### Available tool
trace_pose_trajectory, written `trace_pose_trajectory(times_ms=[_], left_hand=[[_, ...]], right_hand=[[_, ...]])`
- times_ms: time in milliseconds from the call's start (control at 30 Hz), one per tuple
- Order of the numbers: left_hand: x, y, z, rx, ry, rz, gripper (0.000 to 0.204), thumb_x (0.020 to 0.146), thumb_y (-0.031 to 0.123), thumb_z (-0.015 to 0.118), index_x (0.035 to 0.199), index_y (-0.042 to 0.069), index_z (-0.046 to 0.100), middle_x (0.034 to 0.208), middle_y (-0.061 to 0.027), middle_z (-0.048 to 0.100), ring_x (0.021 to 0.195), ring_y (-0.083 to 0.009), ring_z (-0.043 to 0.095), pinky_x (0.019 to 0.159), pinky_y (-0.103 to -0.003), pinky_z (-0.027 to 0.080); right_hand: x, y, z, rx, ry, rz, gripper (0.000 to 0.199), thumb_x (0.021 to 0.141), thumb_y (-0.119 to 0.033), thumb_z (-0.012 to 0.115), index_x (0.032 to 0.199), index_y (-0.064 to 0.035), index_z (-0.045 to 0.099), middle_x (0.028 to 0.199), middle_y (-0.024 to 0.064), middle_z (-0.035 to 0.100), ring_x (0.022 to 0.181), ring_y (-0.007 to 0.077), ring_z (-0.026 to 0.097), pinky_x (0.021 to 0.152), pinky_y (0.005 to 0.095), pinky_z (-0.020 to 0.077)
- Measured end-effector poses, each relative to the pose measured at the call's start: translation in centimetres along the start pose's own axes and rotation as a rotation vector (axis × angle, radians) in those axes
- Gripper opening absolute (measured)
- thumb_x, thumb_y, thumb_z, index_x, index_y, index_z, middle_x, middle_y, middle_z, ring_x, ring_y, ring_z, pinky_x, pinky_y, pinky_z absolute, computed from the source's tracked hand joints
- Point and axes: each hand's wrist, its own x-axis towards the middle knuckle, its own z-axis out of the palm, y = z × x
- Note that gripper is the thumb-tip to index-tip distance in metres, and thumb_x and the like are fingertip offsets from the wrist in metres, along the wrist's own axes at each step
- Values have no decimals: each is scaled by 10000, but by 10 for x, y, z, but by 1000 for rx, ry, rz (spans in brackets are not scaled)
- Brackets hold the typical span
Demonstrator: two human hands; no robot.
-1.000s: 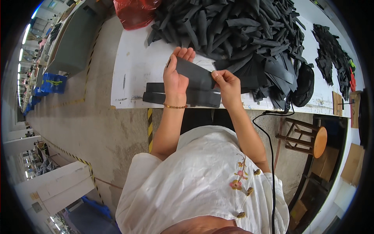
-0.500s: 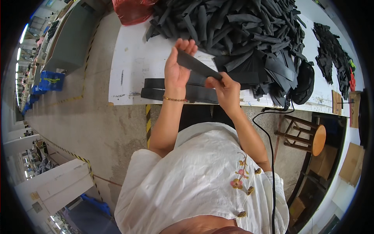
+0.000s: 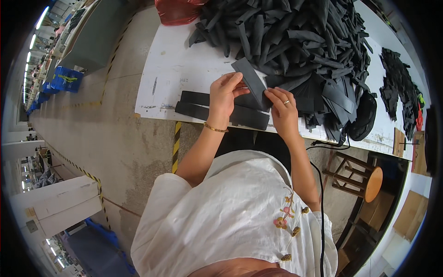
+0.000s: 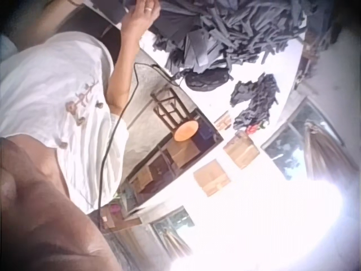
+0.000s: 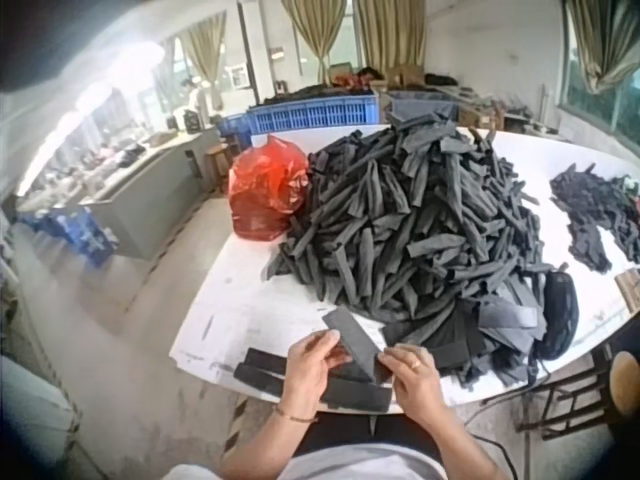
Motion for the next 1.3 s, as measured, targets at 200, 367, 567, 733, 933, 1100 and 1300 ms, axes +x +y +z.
trace_pose_trajectory(times_ms=[200,367,567,733,933,1100,1300], left_hand=[[-3,-15,0,247,-176,31,192,913,122,656,989,-55,655,891,-100,669,770,-167,658,639,-303,584],[-16,-21,15,278,-258,-35,171,897,125,682,965,-30,664,847,-44,651,737,-114,625,666,-236,529],[-11,-25,6,300,-235,-34,147,871,127,719,907,-4,663,754,-2,618,665,-65,547,613,-196,438],[-8,-28,-3,248,-329,-41,161,891,132,696,932,-21,665,794,-13,629,708,-81,569,671,-216,463],[-14,-28,-4,90,-442,-106,225,910,138,675,1034,-49,661,861,-40,658,780,-107,609,734,-250,503],[-13,-22,-1,238,-365,-77,232,922,145,662,1047,-51,659,865,-52,666,754,-109,617,707,-248,515],[-8,-27,-4,167,-314,-119,239,912,191,684,1020,-23,673,852,-40,666,742,-113,630,687,-247,523]], right_hand=[[19,1,-4,780,5,684,312,1003,-175,539,1238,15,618,1087,59,670,996,96,581,866,233,445],[16,6,9,1008,48,824,252,948,-194,651,1079,17,695,897,-17,664,807,50,557,736,193,444],[6,2,14,1056,98,854,228,928,-157,674,1077,15,691,923,-3,671,822,50,573,742,191,456],[1,6,12,1347,11,970,222,921,-152,678,1079,4,676,934,19,683,807,78,616,736,219,495],[-4,6,12,1403,-22,918,158,914,-152,686,983,-11,677,864,2,672,757,72,608,705,217,491],[-7,0,23,1193,91,864,122,913,-140,688,917,-18,685,823,-21,656,732,42,566,673,194,445],[-6,-4,26,1079,103,851,127,908,-141,697,904,-14,694,790,-39,639,718,22,527,655,181,407]])
